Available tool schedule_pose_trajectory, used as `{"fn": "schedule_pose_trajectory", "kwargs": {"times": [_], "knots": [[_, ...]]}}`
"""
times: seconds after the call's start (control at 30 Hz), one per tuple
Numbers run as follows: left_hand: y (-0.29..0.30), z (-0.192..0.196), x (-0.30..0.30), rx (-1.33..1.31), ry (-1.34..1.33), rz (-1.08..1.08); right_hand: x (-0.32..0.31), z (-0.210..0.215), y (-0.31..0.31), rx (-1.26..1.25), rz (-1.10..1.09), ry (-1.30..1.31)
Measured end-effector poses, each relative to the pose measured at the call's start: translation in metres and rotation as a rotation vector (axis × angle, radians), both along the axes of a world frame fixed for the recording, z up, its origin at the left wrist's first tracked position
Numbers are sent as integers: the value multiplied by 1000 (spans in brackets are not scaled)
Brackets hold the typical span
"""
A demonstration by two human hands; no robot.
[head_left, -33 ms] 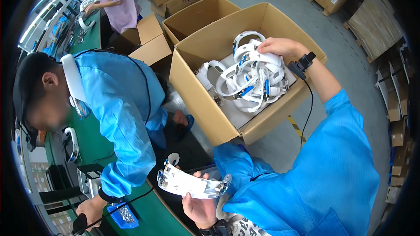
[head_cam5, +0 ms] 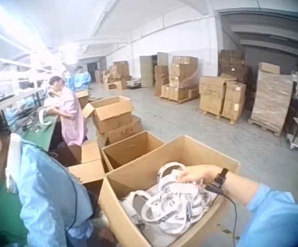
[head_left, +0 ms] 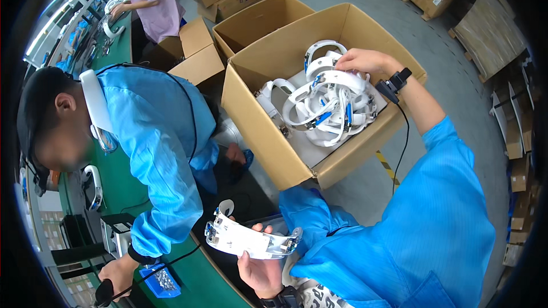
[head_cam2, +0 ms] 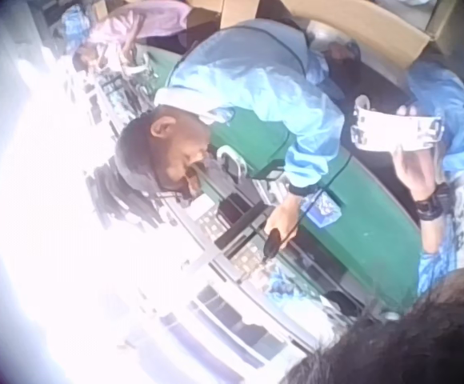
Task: The recorder uses an electric screwdriver to attach internal components to white plastic housings at a factory workbench.
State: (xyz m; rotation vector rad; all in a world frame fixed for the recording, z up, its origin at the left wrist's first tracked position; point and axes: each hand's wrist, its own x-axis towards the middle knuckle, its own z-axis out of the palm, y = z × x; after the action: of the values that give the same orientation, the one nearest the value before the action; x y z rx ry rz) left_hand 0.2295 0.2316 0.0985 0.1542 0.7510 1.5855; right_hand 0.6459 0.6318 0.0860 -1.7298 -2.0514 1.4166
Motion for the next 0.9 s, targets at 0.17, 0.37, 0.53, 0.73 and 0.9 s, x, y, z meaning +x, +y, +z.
{"fn": "schedule_pose_trajectory", "kwargs": {"times": [0.17,0.37,0.53,0.73,0.9], "knots": [[1,3,3,-37,-5,21,50,-69,55,580,45,-315],[2,-3,2,-23,-8,25,28,-116,52,310,102,-508],[-4,-6,3,-18,-12,11,46,-112,48,486,1,-406],[-13,-18,-2,-38,16,46,30,-32,12,359,-205,440],[-14,-24,-3,-33,-9,44,27,9,-12,221,-152,678]]}}
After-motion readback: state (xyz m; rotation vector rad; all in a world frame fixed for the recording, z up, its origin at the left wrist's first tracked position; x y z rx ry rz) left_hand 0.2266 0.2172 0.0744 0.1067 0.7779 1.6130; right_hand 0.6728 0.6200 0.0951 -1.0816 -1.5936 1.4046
